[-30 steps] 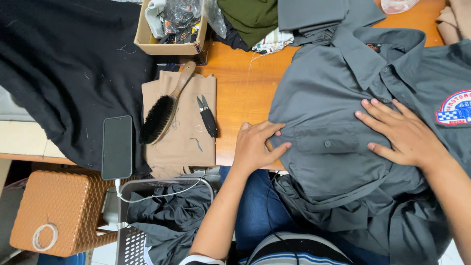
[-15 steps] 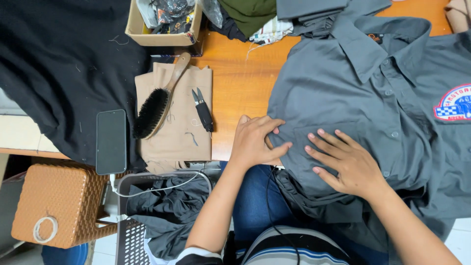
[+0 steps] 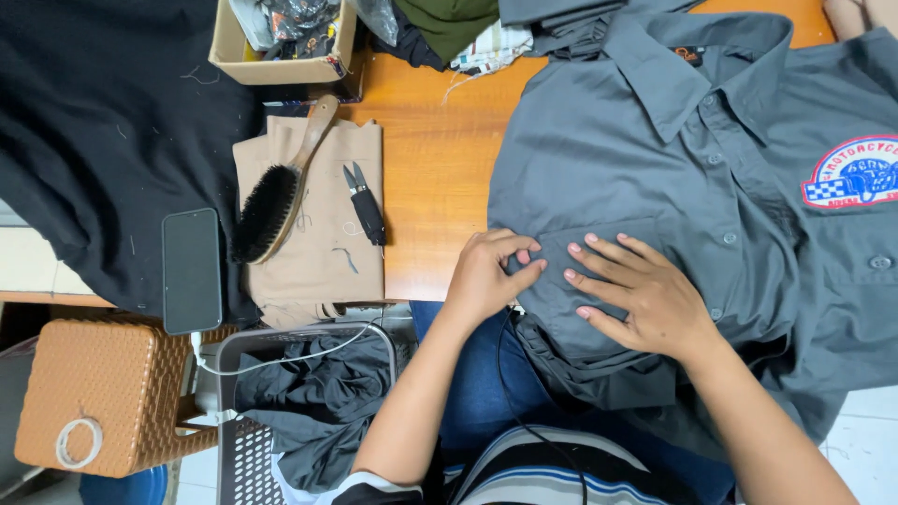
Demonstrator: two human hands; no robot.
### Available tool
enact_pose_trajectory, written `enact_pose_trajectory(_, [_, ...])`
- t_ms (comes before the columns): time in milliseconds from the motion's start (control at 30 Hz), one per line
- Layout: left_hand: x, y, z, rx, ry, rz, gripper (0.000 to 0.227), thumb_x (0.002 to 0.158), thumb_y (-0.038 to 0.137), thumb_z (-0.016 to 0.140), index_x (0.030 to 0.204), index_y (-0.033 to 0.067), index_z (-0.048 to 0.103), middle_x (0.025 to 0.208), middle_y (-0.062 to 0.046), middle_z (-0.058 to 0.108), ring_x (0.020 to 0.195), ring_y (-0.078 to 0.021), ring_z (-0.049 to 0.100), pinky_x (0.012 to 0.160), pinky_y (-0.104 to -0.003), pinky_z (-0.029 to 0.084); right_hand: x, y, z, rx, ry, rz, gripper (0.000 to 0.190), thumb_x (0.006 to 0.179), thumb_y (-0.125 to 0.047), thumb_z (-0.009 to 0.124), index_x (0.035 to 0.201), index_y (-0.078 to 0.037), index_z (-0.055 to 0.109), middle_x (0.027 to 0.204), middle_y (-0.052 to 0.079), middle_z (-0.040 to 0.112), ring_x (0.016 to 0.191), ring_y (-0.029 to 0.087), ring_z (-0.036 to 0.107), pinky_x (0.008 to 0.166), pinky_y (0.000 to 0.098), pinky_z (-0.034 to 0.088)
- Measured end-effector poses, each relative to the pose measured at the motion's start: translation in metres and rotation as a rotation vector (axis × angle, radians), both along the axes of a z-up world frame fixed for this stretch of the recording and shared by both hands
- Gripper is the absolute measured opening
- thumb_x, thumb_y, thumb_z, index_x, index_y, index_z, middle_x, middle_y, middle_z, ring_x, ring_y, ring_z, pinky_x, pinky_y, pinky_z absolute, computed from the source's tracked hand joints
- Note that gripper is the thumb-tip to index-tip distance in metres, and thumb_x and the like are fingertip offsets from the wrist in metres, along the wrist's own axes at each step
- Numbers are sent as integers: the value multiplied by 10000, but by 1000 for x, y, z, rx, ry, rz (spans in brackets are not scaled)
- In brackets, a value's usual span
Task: The person uses a pair of snips to trim loose threads from a grey shirt and a grey jacket, handling the garments by hand to work on the collar area and around an embroidered patch.
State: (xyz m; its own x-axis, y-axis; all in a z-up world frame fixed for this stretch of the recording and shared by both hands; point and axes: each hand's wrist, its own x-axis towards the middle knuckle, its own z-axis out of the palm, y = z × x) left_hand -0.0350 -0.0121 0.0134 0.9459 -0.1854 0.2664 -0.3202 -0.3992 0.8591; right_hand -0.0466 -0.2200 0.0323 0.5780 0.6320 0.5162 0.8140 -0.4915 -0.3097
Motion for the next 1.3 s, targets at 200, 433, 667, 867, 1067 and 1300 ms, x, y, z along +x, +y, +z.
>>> enact_pose_trajectory(200, [6, 8, 5, -41, 153, -121, 175, 648, 75, 635, 819, 93, 670, 635, -70, 597, 516, -188, 489, 523, -300, 418, -1, -1, 0, 5, 8, 5, 275, 733, -300, 610, 955, -141, 643, 1131, 70, 583, 1104, 259, 510, 962, 407, 336])
enact_pose_trajectory(433, [7, -2, -7, 9, 164, -28, 131, 623, 195, 665, 740, 138, 682, 520, -46, 519, 496, -197, 491, 524, -304, 432, -2, -4, -8, -29, 3, 14, 301, 716, -289, 625, 988, -162, 638, 1149, 62, 578, 1102, 260, 515, 956, 411, 344])
enact_pose_trajectory(667, [5, -8, -8, 128, 33, 62, 96, 650, 241, 632, 613, 153, 623, 477, -22, 428, 508, -237, 508, 533, -329, 427, -2, -5, -13, -59, 7, -5, 307, 731, -299, 608, 1010, -172, 629, 1164, 61, 574, 1109, 261, 517, 972, 400, 336])
enact_pose_trajectory(867, [5, -6, -8, 96, 46, 128, 138, 684, 209, 599, 568, 146, 560, 490, -11, 415, 531, -206, 499, 548, -294, 434, -2, -3, -4, 5, 79, -21, 275, 716, -282, 637, 965, -167, 645, 1132, 67, 589, 1091, 271, 526, 954, 404, 351])
enact_pose_trajectory(1067, [3, 2, 2, -7, 44, 53, 86, 694, 158, 615, 621, 127, 583, 511, -20, 454, 532, -184, 494, 560, -273, 434, 0, -5, -2, 62, 160, -16, 244, 717, -258, 640, 936, -150, 656, 1118, 80, 593, 1089, 284, 520, 952, 414, 347])
enact_pose_trajectory(1300, [3, 2, 3, -37, -20, -28, 97, 676, 121, 649, 772, 118, 658, 556, -28, 521, 545, -166, 500, 606, -279, 425, 0, -6, -2, 98, 203, -14, 229, 713, -244, 648, 905, -121, 661, 1109, 93, 594, 1092, 286, 517, 959, 407, 338])
